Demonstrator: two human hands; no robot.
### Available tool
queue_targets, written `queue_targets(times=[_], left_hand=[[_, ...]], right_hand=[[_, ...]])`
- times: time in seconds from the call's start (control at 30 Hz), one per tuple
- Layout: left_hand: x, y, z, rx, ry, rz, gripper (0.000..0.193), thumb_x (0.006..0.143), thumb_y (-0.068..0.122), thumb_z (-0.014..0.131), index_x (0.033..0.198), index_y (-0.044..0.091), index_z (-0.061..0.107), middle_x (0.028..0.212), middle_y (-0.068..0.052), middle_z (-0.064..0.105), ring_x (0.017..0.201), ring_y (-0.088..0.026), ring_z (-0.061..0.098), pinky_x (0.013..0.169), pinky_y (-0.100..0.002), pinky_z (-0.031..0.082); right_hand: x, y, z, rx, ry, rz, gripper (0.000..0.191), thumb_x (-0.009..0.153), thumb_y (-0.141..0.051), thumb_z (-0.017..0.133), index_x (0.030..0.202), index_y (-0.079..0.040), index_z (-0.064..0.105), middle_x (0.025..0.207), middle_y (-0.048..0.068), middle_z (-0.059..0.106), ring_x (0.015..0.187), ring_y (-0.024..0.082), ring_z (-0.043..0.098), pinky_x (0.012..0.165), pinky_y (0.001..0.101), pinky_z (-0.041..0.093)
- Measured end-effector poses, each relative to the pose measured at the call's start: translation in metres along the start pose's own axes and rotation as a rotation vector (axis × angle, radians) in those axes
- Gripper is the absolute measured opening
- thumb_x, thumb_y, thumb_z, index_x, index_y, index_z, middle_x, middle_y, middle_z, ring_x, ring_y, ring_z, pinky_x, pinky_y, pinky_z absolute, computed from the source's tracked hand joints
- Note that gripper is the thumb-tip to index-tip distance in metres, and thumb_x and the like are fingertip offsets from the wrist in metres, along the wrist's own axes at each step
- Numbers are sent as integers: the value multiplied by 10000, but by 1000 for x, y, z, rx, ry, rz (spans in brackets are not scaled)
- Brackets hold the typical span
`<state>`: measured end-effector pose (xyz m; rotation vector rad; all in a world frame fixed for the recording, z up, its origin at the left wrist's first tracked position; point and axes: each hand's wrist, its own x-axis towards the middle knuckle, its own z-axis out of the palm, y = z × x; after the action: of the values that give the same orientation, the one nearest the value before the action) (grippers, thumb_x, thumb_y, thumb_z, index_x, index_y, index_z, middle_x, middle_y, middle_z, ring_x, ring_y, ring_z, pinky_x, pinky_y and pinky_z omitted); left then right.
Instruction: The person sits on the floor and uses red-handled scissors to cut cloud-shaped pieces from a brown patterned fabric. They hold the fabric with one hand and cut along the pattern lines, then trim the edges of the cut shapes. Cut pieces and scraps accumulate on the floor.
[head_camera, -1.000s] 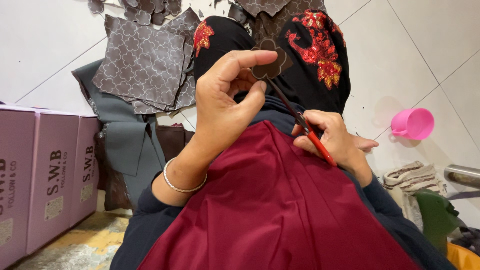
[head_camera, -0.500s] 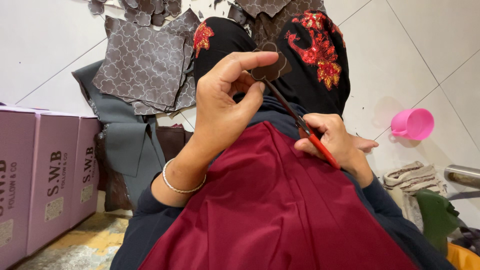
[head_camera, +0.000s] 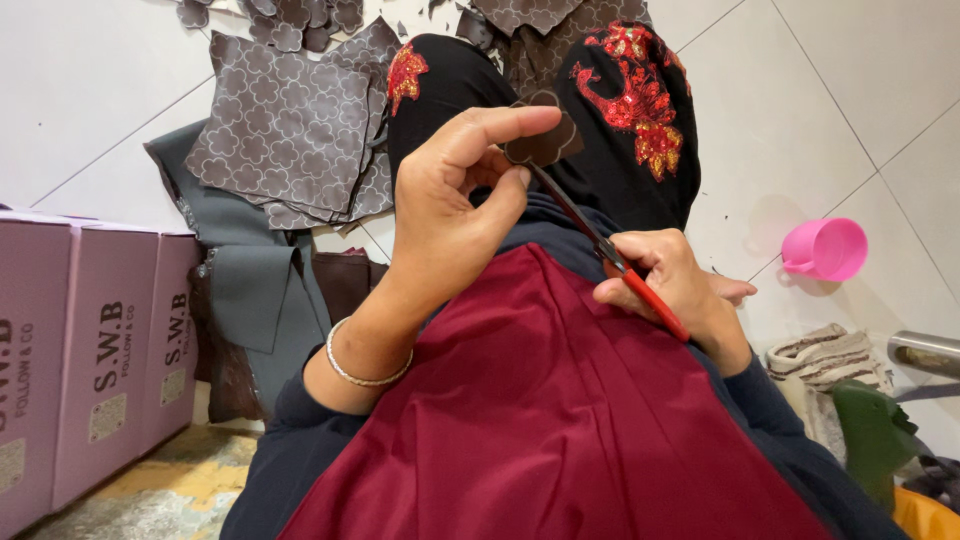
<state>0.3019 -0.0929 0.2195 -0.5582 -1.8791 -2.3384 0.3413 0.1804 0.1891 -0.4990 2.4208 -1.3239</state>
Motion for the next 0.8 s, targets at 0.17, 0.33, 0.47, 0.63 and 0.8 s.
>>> queue_targets(times=[0.17,0.33,0.47,0.63,0.8], left_hand=[[0,0,-1,19,-3,4,432,954,-168,628,1345,13,667,1172,-17,666,824,3,586,771,-147,518],[0,0,-1,48,1,-8,418,957,-161,629,1334,15,671,1192,-16,671,816,5,590,751,-144,510],[0,-1,-1,50,-13,14,436,950,-165,621,1344,18,667,1165,-16,662,818,5,591,762,-145,520],[0,-3,0,30,5,4,440,951,-169,621,1347,15,668,1157,-13,660,812,4,582,741,-145,505],[1,-6,2,29,24,-12,430,950,-170,606,1331,18,674,1198,-12,666,777,8,565,708,-154,477]], right_hand=[[0,1,0,45,-20,27,518,839,-437,798,677,-61,480,579,-13,468,544,50,444,472,259,344],[-1,7,1,-9,-5,0,500,827,-411,804,671,-56,488,575,-2,449,530,58,428,477,260,330],[-2,11,2,-28,0,-15,492,827,-365,817,676,-46,475,606,15,410,558,85,377,496,275,304],[3,10,1,-109,36,-4,434,761,-326,844,700,-40,523,605,26,459,558,98,429,512,287,349],[5,4,-1,-24,-33,59,246,724,-239,780,811,-42,662,697,43,622,624,105,572,574,267,461]])
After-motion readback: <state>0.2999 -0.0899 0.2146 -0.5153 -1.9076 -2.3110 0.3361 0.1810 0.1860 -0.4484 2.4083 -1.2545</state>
